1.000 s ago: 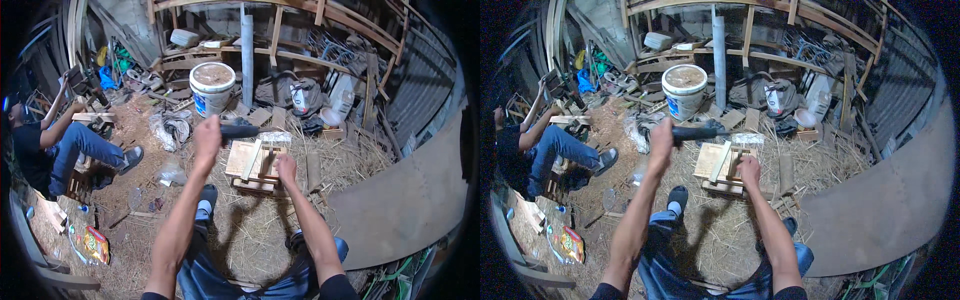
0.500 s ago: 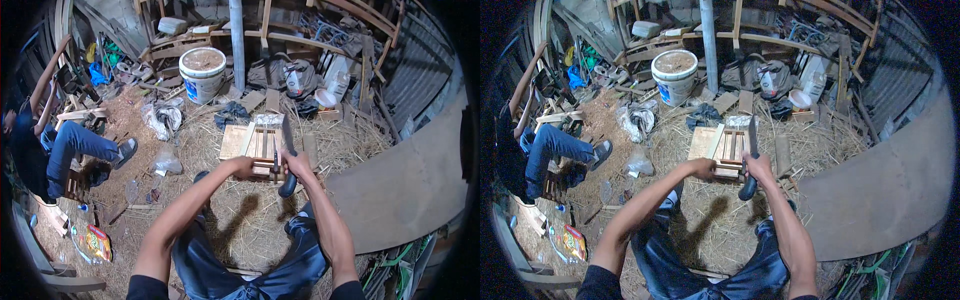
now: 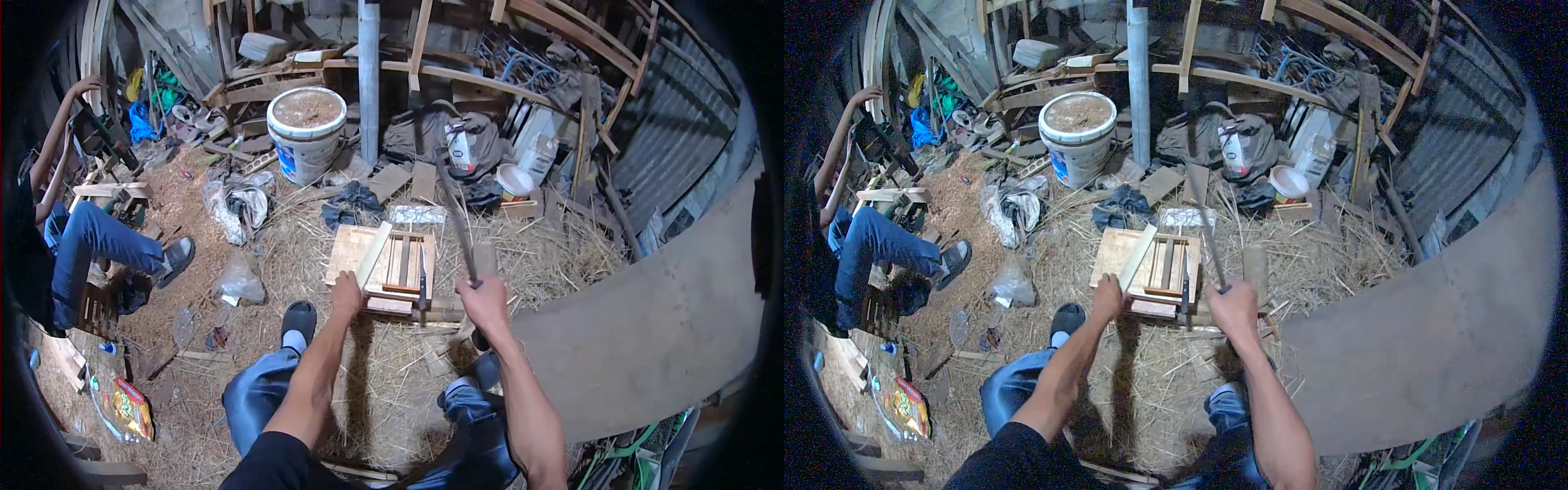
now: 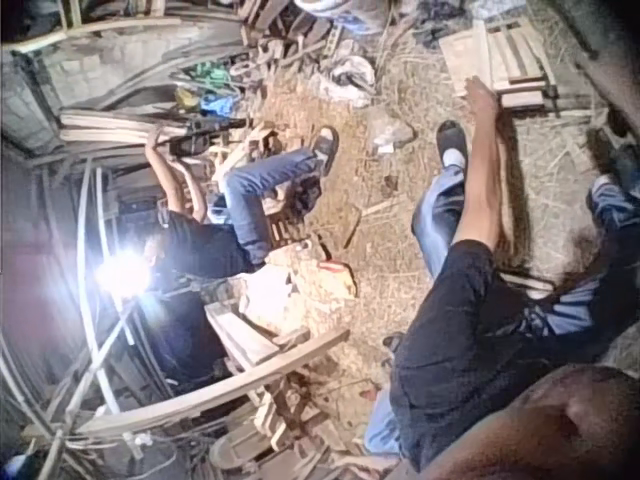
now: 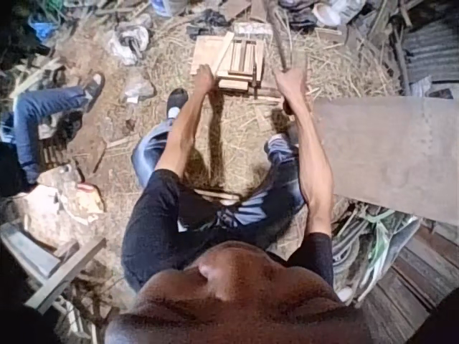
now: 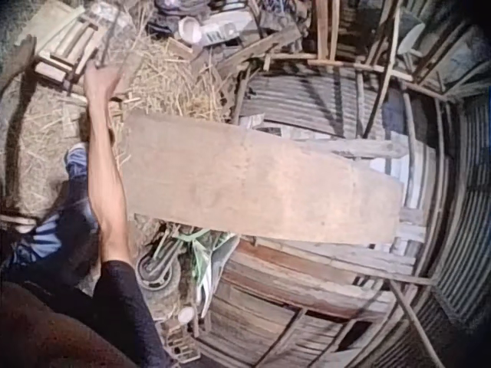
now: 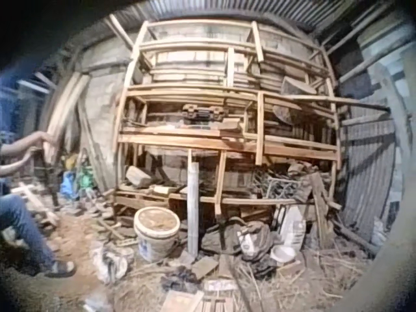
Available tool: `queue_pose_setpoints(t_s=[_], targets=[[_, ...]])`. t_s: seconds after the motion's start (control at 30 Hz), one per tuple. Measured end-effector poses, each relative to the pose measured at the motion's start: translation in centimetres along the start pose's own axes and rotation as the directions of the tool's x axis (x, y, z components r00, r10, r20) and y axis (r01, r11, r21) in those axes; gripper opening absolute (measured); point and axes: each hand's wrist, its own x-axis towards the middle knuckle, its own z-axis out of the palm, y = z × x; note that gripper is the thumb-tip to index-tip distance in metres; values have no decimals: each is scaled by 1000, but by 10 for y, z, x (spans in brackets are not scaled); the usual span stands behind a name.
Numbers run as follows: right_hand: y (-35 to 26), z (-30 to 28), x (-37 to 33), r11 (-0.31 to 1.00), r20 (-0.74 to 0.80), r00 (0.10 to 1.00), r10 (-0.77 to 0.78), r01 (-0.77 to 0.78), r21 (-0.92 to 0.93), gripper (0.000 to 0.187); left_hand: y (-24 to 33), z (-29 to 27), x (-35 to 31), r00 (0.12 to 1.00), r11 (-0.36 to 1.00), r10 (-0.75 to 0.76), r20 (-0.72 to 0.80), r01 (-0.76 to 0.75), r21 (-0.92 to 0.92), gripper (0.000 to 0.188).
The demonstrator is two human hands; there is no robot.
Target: The person assembles a small wooden reel or wheel by inserting thin slats and rods into a circular frame and uses a knife to shave and trim wooden components.
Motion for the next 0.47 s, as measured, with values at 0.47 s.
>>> queue_pose_setpoints(t_s=[0.47], targets=[[-28, 31, -35, 865, 226, 972, -58, -65, 498, 42, 22, -246, -23, 873, 776, -32, -487, -286, -563, 38]])
